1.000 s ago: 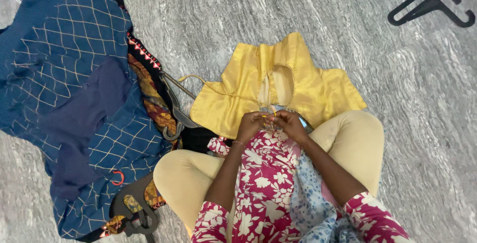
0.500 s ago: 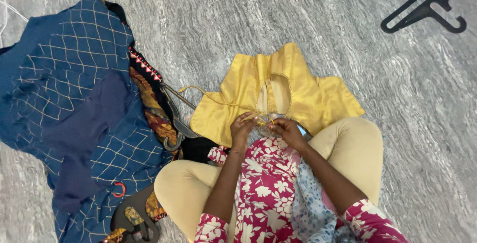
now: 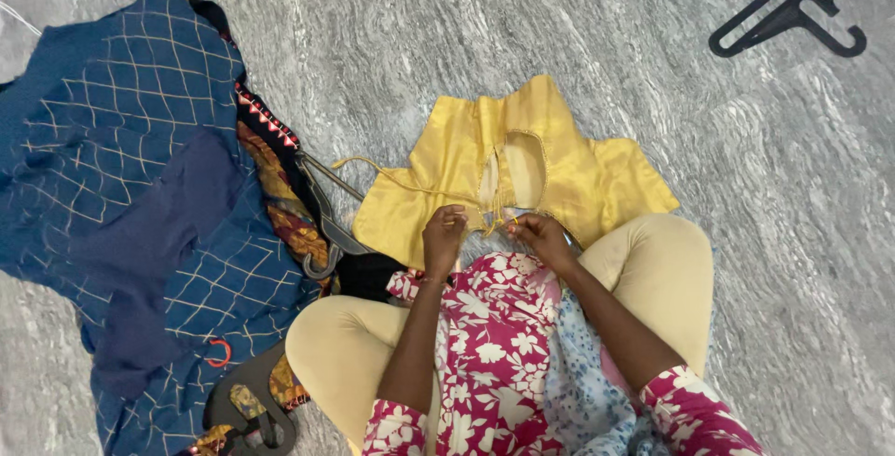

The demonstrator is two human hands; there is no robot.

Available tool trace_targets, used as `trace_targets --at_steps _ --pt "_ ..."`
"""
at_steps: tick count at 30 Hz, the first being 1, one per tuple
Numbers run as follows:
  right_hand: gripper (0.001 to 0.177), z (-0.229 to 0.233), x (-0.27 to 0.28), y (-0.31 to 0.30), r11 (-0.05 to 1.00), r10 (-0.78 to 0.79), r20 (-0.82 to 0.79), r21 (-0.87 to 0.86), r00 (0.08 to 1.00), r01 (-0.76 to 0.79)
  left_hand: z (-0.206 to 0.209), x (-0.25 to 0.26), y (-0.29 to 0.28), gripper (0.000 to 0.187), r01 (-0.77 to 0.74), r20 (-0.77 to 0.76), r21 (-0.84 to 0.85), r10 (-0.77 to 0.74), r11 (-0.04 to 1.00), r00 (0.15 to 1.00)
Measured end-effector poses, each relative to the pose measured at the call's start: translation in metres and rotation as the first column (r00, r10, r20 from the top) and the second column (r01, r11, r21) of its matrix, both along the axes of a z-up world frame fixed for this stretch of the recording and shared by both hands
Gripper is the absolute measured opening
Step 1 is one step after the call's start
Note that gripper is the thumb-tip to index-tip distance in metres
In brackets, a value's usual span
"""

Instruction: The person places a navy blue top onto a red hanger and adjusts it. Then the person places a yellow top onto a black hanger and adjusts it.

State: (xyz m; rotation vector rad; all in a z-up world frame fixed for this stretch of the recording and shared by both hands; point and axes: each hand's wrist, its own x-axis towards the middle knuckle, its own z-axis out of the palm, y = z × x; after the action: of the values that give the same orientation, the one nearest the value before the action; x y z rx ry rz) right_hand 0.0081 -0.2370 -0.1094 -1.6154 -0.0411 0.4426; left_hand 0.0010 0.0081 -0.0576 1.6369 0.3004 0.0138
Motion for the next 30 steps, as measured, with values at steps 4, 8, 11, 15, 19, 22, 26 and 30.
trace_targets --at_steps 4,8,11,15,19,22,26,30 --pt "0.017 0.02 -0.007 0.006 0.998 0.055 0.038 -0.04 0.998 -0.054 0.002 -0.003 -0.015 0.021 0.076 -0.024 0.175 -0.073 0.982 0.997" --pt "0.016 0.021 -0.008 0.011 0.995 0.096 -0.001 0.028 0.995 -0.096 -0.014 -0.009 -0.026 0.025 0.166 -0.072 0.238 -0.153 0.957 0.986" --pt "0.015 0.015 -0.01 0.012 0.991 0.116 -0.032 0.075 0.993 -0.113 -0.044 -0.004 -0.029 0.028 0.192 0.04 0.115 -0.197 0.975 0.98" --pt "0.015 0.009 -0.011 0.009 0.994 0.09 0.007 0.067 0.996 -0.091 -0.035 0.005 -0.016 0.026 0.096 -0.122 -0.199 -0.122 0.975 0.985" --pt "0.017 0.0 -0.002 0.002 0.999 0.0 0.048 0.042 0.999 -0.002 0.008 0.011 0.019 0.031 -0.122 -0.193 -0.511 0.024 0.851 0.981" --pt "0.017 0.0 0.003 0.005 0.999 -0.022 0.04 0.04 0.999 0.02 0.037 0.005 0.024 0.033 -0.101 -0.08 -0.671 0.063 0.735 0.995" --pt "0.018 0.005 0.006 0.009 0.999 -0.042 0.036 0.029 0.998 0.041 0.078 0.002 0.015 0.039 0.015 0.153 -0.609 0.098 0.793 0.983" --pt "0.018 0.006 0.003 0.011 0.995 -0.088 0.09 -0.041 0.992 0.091 0.125 -0.002 0.017 0.033 -0.05 0.493 0.468 -0.213 0.882 0.844"
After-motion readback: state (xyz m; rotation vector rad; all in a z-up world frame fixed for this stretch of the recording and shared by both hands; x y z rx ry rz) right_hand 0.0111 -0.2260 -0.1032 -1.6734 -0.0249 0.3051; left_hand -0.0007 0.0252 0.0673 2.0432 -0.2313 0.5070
